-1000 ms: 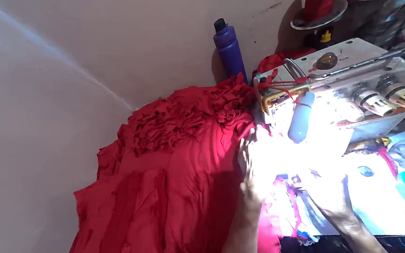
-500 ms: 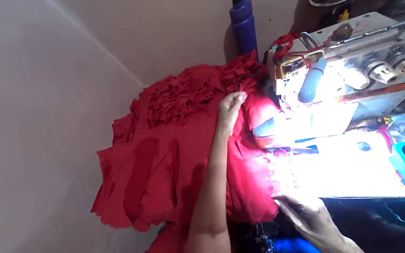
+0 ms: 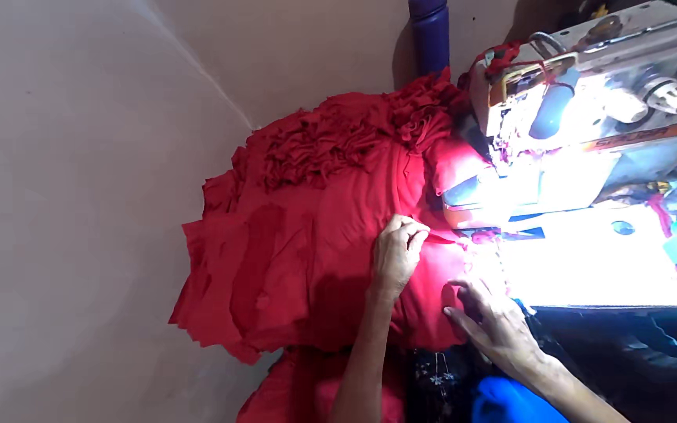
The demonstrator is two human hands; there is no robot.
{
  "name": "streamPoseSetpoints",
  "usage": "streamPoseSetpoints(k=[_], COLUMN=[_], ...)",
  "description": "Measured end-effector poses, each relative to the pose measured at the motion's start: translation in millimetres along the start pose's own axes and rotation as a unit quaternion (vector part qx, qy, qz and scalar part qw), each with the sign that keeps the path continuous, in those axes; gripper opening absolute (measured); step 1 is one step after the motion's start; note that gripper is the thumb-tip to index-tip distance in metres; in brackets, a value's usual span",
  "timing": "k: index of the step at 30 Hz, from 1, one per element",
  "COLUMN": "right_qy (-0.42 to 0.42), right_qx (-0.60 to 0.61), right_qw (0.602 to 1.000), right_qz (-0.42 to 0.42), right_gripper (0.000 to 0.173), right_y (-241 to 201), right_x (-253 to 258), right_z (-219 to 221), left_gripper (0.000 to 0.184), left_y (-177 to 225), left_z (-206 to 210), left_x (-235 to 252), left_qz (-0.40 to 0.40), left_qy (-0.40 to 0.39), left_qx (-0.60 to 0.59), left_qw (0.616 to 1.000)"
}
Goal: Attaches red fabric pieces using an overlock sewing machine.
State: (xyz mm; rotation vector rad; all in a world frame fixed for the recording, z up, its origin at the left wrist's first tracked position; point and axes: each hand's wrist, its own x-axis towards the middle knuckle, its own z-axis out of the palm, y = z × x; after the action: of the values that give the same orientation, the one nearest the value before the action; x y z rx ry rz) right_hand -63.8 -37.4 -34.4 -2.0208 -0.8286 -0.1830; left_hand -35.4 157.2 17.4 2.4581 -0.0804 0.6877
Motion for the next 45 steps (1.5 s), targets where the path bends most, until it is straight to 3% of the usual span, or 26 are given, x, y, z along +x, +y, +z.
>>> streamPoseSetpoints(k=[4, 6, 10, 14, 16, 19, 22, 25, 27, 30, 35, 40, 45], right_qy=[0.067, 0.059, 0.041, -0.023, -0.017, 0.071, 0.139, 0.104, 0.045, -0.061, -0.061, 0.008, 0.000], right_qx=[-0.006, -0.009, 0.009, 0.035, 0.089, 0.199, 0.247, 0.196, 0.093, -0.008, 0.058, 0.247, 0.273], right_qw=[0.998, 0.998, 0.992, 0.975, 0.979, 0.972, 0.953, 0.961, 0.970, 0.962, 0.968, 0.966, 0.962], right_qz=[-0.001, 0.002, -0.123, -0.218, -0.185, -0.103, -0.110, -0.164, -0.219, -0.265, -0.237, -0.073, -0.014], right_gripper=[0.059, 0.065, 0.025, 0.026, 0.027, 0.020, 0.013, 0.012, 0.021, 0.026, 0.028, 0.016, 0.007], right_y=[3, 2, -5, -18, -21, -24, -27, -28, -20, -14, -26, -39, -43], right_x=[6, 9, -3, -30, -34, -27, -17, -24, -33, -37, 2, 31, 34], right_z=[9, 8, 1, -18, -32, -51, -61, -51, -34, -21, -25, -28, -26], left_gripper=[0.012, 0.013, 0.017, 0.013, 0.014, 0.019, 0.018, 0.023, 0.026, 0.010, 0.028, 0.029, 0.026], left_y=[21, 35, 54, 53, 46, 21, 7, 1, -5, -4, 36, 58, 58], left_z=[-36, -57, -97, -120, -116, -96, -71, -50, -35, -22, -18, -26, -33], left_x=[-12, -22, -43, -46, -36, -21, -10, -13, -27, -49, -67, -75, -80], left_qz=[0.009, 0.039, 0.058, -0.024, -0.077, -0.091, -0.139, -0.234, -0.273, -0.228, -0.080, -0.074, -0.072], left_qy=[0.063, 0.085, 0.146, 0.185, 0.175, 0.150, 0.189, 0.238, 0.260, 0.256, 0.170, 0.082, 0.063], left_qx=[0.006, 0.006, -0.028, -0.121, -0.176, -0.248, -0.366, -0.412, -0.337, -0.214, -0.208, -0.349, -0.352], left_qw=[0.998, 0.996, 0.987, 0.975, 0.966, 0.953, 0.901, 0.848, 0.862, 0.915, 0.960, 0.930, 0.931])
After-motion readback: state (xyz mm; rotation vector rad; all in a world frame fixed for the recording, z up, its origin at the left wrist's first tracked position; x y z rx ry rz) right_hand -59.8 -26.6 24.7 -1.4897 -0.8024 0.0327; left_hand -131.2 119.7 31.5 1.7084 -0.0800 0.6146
